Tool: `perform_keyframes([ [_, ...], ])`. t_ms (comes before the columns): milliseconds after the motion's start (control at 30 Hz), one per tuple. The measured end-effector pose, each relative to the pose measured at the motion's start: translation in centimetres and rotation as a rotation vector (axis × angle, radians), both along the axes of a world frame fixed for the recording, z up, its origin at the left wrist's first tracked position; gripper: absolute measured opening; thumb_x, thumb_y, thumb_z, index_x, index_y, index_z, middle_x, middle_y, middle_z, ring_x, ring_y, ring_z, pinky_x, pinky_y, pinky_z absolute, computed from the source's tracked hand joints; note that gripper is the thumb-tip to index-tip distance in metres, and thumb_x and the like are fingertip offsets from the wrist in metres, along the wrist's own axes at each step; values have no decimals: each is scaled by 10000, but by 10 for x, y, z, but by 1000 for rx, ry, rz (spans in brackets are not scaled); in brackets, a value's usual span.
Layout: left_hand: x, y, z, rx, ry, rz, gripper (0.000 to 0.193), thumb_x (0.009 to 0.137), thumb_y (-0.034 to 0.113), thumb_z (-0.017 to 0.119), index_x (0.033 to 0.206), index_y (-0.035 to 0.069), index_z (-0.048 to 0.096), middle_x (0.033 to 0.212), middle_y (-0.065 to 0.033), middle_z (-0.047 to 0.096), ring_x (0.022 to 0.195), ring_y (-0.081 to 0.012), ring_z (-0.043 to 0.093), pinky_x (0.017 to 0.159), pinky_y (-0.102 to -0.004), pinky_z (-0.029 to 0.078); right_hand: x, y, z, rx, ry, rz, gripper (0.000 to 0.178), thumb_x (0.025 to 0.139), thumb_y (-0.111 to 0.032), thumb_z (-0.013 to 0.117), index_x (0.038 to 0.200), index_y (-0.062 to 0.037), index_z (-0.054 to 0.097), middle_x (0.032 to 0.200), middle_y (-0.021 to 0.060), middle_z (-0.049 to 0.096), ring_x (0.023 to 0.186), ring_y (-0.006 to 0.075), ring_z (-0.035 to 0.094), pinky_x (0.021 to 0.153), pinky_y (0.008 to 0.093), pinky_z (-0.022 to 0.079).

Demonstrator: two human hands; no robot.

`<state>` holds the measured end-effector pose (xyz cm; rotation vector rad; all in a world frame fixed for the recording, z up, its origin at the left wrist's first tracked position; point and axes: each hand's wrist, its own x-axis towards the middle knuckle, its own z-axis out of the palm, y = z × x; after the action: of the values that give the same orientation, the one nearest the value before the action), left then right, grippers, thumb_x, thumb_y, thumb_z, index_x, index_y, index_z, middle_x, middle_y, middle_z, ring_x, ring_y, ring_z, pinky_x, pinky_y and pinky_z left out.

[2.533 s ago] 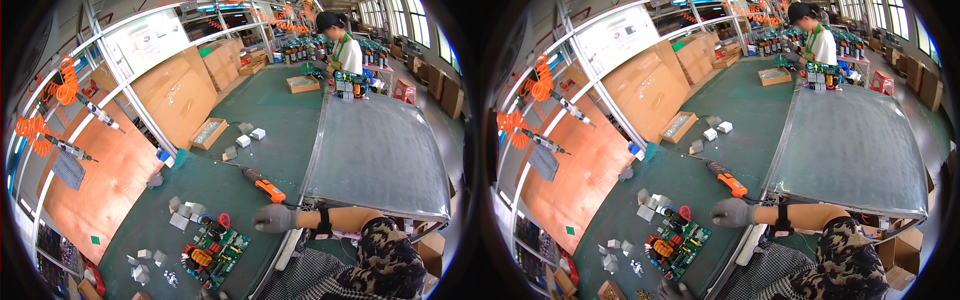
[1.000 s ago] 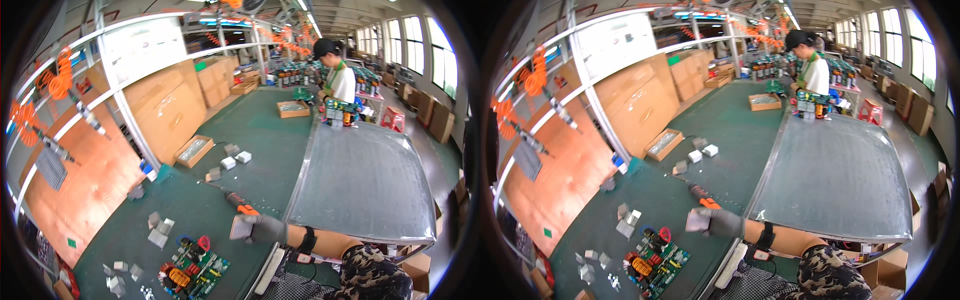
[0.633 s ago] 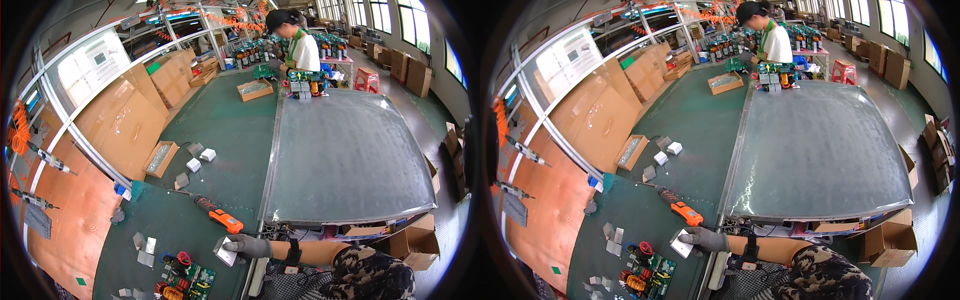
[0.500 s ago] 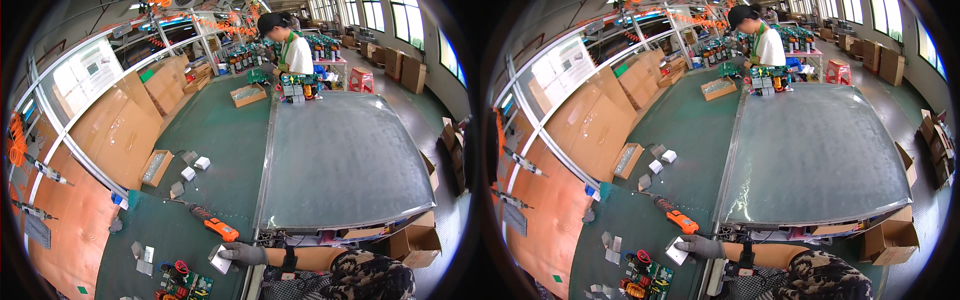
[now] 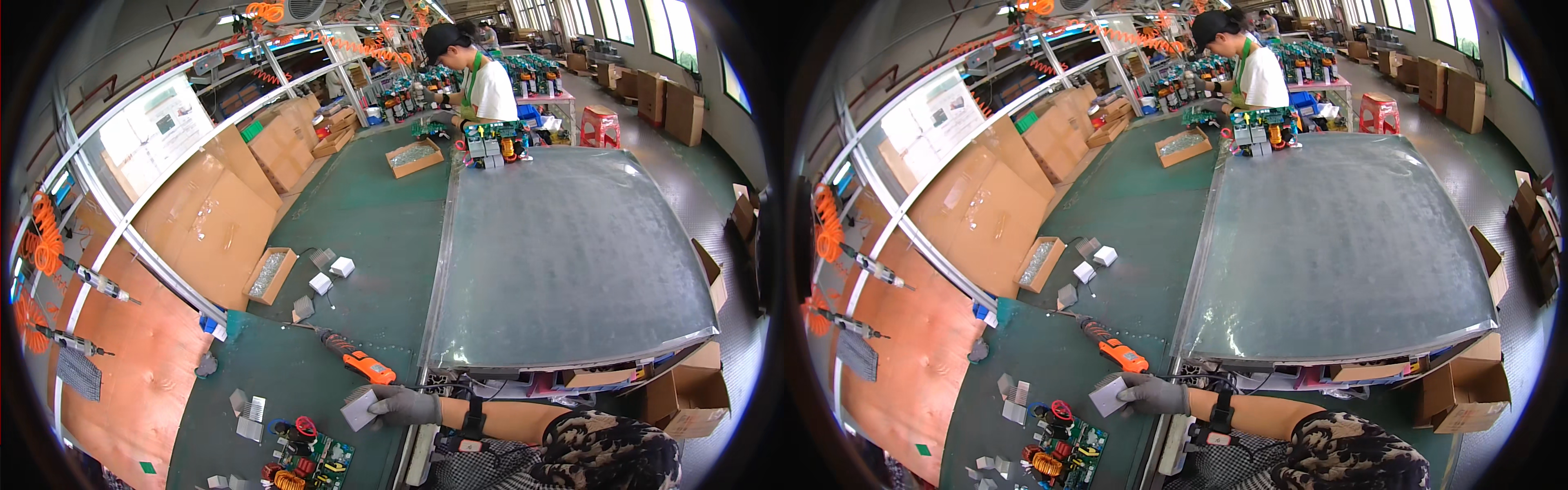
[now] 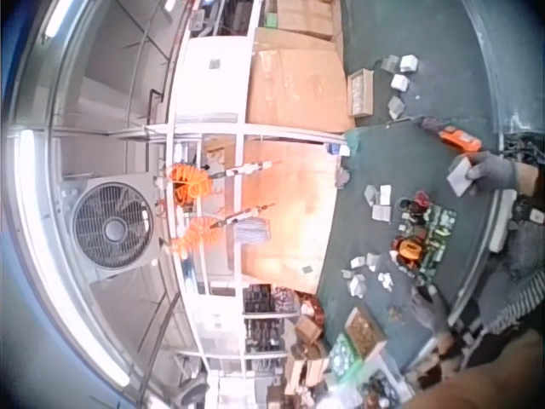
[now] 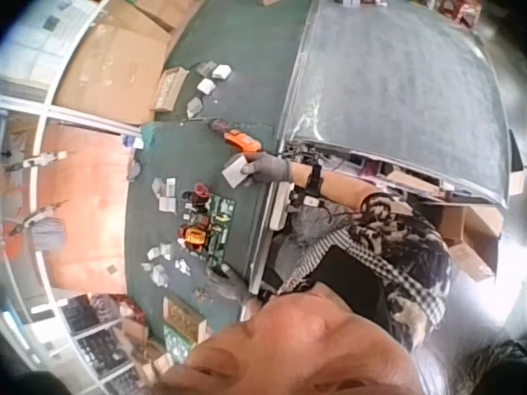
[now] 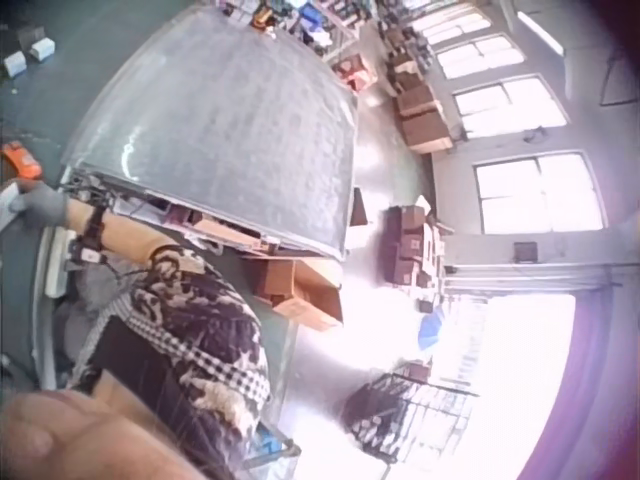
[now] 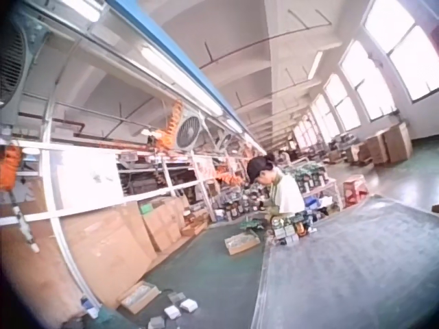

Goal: Assembling electronic components onto a circuit board and securing them with an electric screwdriver.

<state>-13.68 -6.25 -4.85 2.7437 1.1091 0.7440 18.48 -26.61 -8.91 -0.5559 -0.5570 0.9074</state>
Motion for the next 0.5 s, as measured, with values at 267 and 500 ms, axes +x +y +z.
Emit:
perform_keyframes([
  [267, 4, 10, -8, -26, -51, -47, 561, 914, 374, 582, 1342, 16, 519, 1242, -196, 586, 1152, -395, 541, 1014, -485, 407, -13, -3, 17, -186, -130, -161, 536, 941, -285, 669, 1385, -47, 489, 1136, 46, 626, 927, 139, 609, 775, 286, 524],
  [500, -3, 9, -19, -83, -112, 45, 594, 805, 254, 687, 1347, 77, 521, 1285, -168, 574, 1220, -389, 505, 1065, -496, 368, -22, 4, 30, -367, -300, -233, 552, 892, -324, 719, 1313, -26, 522, 1128, 58, 637, 951, 125, 617, 779, 263, 520],
])
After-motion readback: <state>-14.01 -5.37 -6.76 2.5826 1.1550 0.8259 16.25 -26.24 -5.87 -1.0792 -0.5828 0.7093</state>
